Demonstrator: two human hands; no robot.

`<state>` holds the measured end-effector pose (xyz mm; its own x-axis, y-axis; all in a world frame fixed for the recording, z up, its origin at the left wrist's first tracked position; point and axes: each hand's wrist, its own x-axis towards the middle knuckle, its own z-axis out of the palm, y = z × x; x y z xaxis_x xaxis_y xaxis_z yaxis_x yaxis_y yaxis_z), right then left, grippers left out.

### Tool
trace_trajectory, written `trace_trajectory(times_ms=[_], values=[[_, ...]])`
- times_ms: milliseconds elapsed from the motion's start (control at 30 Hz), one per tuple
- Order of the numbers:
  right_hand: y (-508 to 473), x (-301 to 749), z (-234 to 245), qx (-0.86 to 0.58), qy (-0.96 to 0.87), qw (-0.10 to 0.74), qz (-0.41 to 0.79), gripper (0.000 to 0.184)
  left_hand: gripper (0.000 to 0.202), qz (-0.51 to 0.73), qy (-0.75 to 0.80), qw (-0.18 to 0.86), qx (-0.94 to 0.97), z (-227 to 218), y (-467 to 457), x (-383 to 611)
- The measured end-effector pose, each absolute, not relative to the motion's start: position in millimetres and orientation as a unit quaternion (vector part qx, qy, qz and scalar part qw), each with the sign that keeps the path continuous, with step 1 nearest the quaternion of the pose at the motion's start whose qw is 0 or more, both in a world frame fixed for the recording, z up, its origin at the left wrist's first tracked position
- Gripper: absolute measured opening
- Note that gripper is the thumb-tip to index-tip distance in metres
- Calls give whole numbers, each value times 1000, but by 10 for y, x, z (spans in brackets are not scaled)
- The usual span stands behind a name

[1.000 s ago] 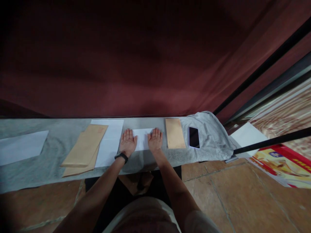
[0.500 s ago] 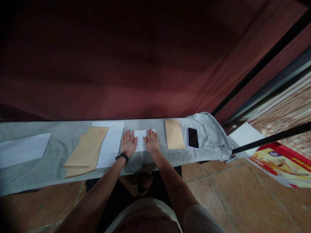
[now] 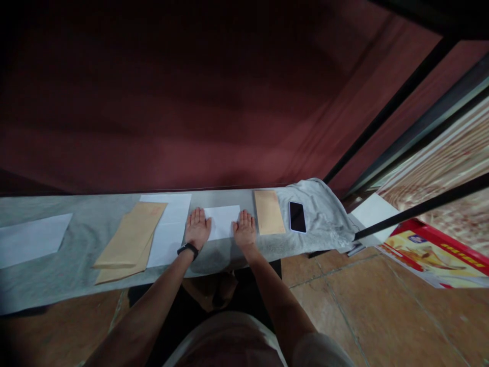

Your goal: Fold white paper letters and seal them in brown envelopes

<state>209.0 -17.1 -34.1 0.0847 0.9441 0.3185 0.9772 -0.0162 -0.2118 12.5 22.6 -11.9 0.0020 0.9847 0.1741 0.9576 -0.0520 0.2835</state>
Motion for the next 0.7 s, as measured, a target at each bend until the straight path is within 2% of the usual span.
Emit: trace_trajectory(times_ms=[133, 400, 700], values=[[-272, 2043, -271, -711, -676, 189, -31, 56, 63, 169, 672, 37, 720, -104, 142, 130], [-219, 1638, -169, -589, -791, 153, 60, 53, 60, 132, 601, 70, 785, -125, -267, 321], [-51, 1838, -182, -646, -747, 160, 7, 54, 64, 141, 666, 54, 730, -88, -285, 199]])
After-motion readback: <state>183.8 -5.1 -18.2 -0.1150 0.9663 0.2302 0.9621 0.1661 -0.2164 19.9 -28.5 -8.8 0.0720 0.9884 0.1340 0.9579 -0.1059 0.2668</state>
